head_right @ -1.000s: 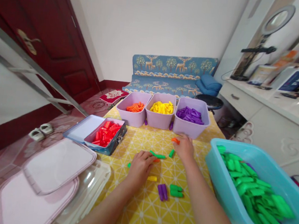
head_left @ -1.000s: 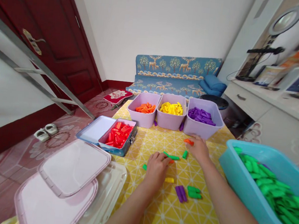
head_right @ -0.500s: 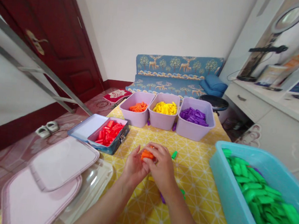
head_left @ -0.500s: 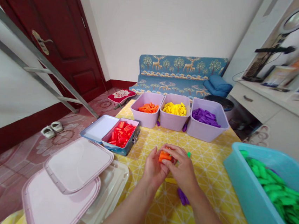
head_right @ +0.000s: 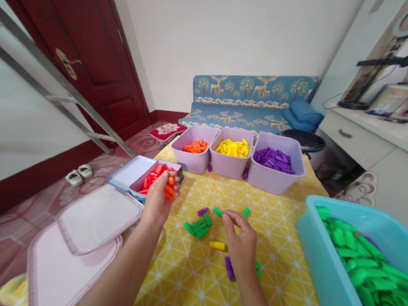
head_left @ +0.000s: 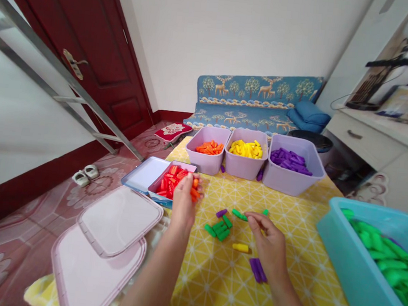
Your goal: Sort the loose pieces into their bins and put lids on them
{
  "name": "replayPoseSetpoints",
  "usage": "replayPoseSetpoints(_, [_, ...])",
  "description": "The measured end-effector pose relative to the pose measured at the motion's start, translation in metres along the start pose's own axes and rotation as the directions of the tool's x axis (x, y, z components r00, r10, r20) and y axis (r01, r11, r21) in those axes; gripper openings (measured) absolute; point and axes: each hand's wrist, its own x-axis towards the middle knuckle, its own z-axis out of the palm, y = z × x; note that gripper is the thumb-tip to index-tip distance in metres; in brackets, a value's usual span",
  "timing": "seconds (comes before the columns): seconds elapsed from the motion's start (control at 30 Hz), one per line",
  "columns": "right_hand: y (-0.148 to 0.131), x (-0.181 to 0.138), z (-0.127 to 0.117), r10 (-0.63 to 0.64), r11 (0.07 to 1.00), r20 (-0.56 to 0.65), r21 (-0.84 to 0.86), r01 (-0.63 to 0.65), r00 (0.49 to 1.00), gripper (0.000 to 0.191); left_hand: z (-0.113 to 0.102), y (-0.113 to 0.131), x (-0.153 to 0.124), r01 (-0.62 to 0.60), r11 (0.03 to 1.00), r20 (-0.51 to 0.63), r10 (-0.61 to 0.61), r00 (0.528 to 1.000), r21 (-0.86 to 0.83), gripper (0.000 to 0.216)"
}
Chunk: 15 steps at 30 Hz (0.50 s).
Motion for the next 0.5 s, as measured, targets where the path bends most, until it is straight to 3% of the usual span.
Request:
replayPoseSetpoints(0.03, [0.0,0.0,-0.001,-0.007,1.0,-0.006,0.001,0.007,1.0,0.024,-0.004,0.008,0.01,-0.158,0.979,-0.01,0.16,0.987,0.13,0.024])
replayPoseSetpoints(0.1, [-0.002,0.002,-0.002,-0.027,1.0,-0.025,-0.009,0.027,0.999,0.023,-0.013,0.022,0.032,-0.374,0.825,-0.017,0.42,0.907,0.423,0.029])
replayPoseSetpoints(0.17, [-0.003,0.003,-0.006,-0.048,0.998,-0.031,-0.032,0.047,0.998,0.023,-0.023,0.028,0.05,-0.42,0.561,0.071,0.538,0.84,0.714,0.028])
replayPoseSetpoints(0.2, [-0.003,0.004,-0.008,-0.058,0.997,-0.028,-0.047,0.057,0.998,0.022,-0.027,0.029,0.056,-0.404,0.399,0.146,0.538,0.83,0.823,0.025])
replayPoseSetpoints(0.27, [0.0,0.006,-0.014,-0.087,0.993,-0.012,-0.086,0.086,0.996,0.021,-0.033,0.026,0.058,-0.379,0.087,0.302,0.453,0.839,0.921,0.022])
replayPoseSetpoints(0.33, [0.004,0.009,-0.023,-0.125,0.981,0.023,-0.145,0.127,0.992,0.019,-0.033,0.018,0.046,-0.407,-0.088,0.412,0.323,0.852,0.909,0.033])
replayPoseSetpoints(0.5, [0.021,0.016,-0.04,-0.137,0.916,0.203,-0.347,0.202,0.969,0.023,-0.022,-0.016,-0.028,-0.531,-0.092,0.52,-0.121,0.846,0.842,0.064])
